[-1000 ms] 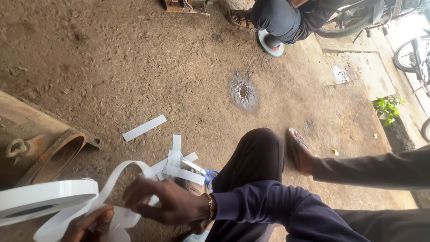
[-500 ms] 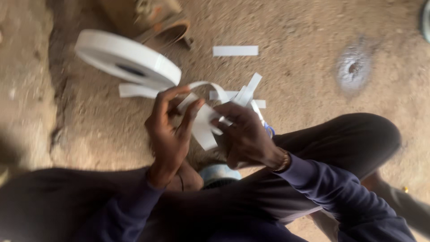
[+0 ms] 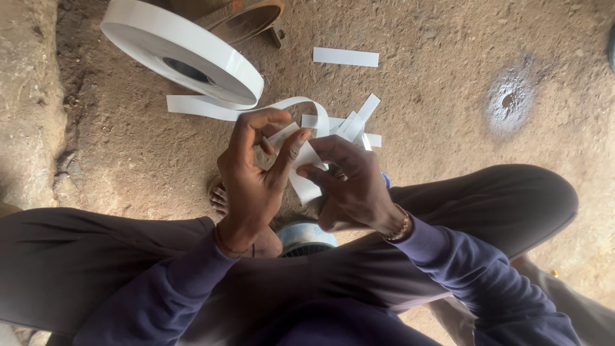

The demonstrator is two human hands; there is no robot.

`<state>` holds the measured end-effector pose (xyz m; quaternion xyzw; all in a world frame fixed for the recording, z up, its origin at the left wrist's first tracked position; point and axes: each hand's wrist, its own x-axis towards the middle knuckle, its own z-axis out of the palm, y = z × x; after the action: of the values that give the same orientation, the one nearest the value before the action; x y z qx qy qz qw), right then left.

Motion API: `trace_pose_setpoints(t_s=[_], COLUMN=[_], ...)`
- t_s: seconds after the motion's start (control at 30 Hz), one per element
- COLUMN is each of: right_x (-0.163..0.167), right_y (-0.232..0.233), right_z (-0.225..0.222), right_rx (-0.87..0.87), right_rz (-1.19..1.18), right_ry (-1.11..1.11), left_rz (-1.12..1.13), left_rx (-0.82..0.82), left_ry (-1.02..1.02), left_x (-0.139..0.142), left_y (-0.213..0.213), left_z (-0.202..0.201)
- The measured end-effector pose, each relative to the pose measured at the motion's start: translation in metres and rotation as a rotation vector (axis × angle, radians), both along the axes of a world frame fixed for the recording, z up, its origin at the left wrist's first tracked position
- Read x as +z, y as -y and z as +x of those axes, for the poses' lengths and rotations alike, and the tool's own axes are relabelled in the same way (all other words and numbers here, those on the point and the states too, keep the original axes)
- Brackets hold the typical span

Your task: The person sits on the ground holding a roll of white plastic strapping and uses scissors to cut it into short pieces, letting the cut pieces fall onto the ground, then gathers the pieces and continues cutting more lengths from the roll.

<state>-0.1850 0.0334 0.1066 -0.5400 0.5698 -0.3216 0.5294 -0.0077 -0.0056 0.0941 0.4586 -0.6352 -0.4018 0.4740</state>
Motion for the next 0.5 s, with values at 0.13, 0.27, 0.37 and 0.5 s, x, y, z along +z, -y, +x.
trace_pose_setpoints(t_s=[0.13, 0.27, 0.37, 0.5], right_x=[-0.005, -0.012, -0.015, -0.014], right_y=[-0.002, -0.004, -0.006, -0.008], right_z=[-0.006, -0.009, -0.009, -0.01], right_rx=[0.01, 0.006, -0.062, -0.042], right_rz=[-0.037, -0.132, -0.046, -0.058], right_ry=[0.124, 0.043, 0.198, 0.238], left_rz=[-0.01, 0.054, 0.024, -0.018], left_rx=[-0.024, -0.043, -0.038, -0.039], left_ry=[-0.054, -0.051, -0.047, -0.055], left_x=[-0.001, 0.001, 0.004, 0.005], left_y=[0.005, 0.005, 0.005, 0.01], left_z=[0.001, 0.003, 0.006, 0.007])
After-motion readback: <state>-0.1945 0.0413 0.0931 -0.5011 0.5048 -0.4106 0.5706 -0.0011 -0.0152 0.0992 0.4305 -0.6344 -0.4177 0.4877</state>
